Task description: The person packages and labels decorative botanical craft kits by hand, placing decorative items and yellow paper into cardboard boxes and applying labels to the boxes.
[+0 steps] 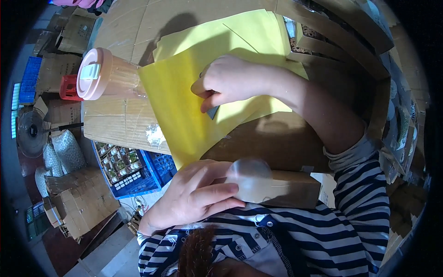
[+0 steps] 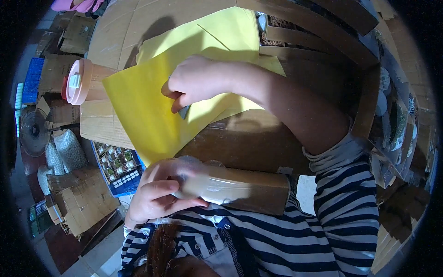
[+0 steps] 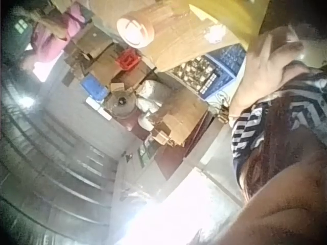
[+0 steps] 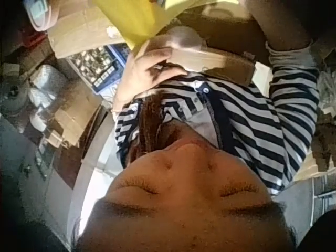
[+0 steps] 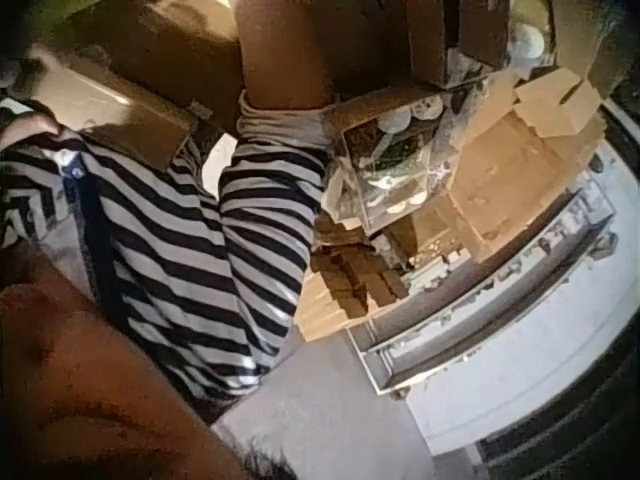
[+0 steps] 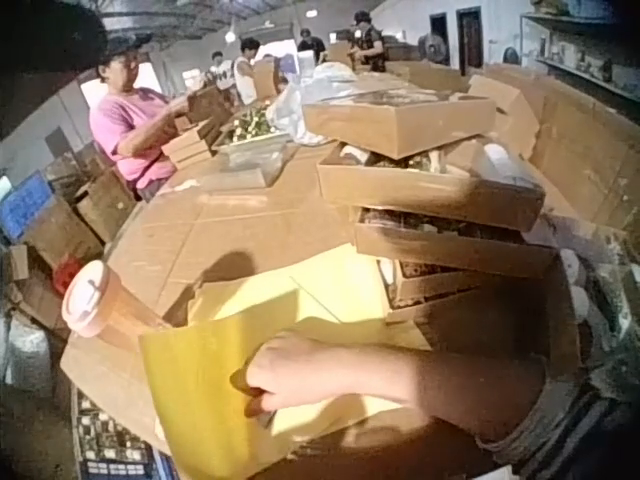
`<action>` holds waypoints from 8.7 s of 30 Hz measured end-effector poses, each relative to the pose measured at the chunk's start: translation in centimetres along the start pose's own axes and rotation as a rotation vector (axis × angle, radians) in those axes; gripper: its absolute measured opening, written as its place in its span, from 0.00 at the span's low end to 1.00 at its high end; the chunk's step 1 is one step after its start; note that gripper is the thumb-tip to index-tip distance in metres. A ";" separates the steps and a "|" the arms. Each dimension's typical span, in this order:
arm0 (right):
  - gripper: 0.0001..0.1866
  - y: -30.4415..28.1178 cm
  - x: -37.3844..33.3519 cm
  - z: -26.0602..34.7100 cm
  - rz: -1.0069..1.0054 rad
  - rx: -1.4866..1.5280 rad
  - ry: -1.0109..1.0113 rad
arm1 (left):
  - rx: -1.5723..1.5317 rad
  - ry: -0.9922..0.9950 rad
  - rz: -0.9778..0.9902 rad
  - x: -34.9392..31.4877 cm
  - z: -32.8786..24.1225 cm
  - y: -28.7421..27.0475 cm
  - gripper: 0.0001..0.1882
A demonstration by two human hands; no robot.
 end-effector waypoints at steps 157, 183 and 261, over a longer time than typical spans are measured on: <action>0.10 -0.3 -1.1 -2.7 -0.684 0.197 0.369 | 0.435 0.121 -0.149 -2.3 -5.3 -1.3 0.17; 0.15 -4.0 -3.0 -4.7 -0.547 -0.396 0.371 | 0.294 -0.224 -0.679 10.0 12.4 -6.3 0.12; 0.10 -4.4 -3.9 -5.5 -0.698 -0.457 0.414 | 0.489 -0.204 -0.513 12.2 11.2 -6.3 0.39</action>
Point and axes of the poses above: each hand's wrist, its own x-axis towards the middle knuckle, its own y-axis out of the palm, z = x × y, the point moved 8 cm from there along x, towards the middle knuckle, and after that the axes turned 15 degrees about -y, right-handed, at the moved point
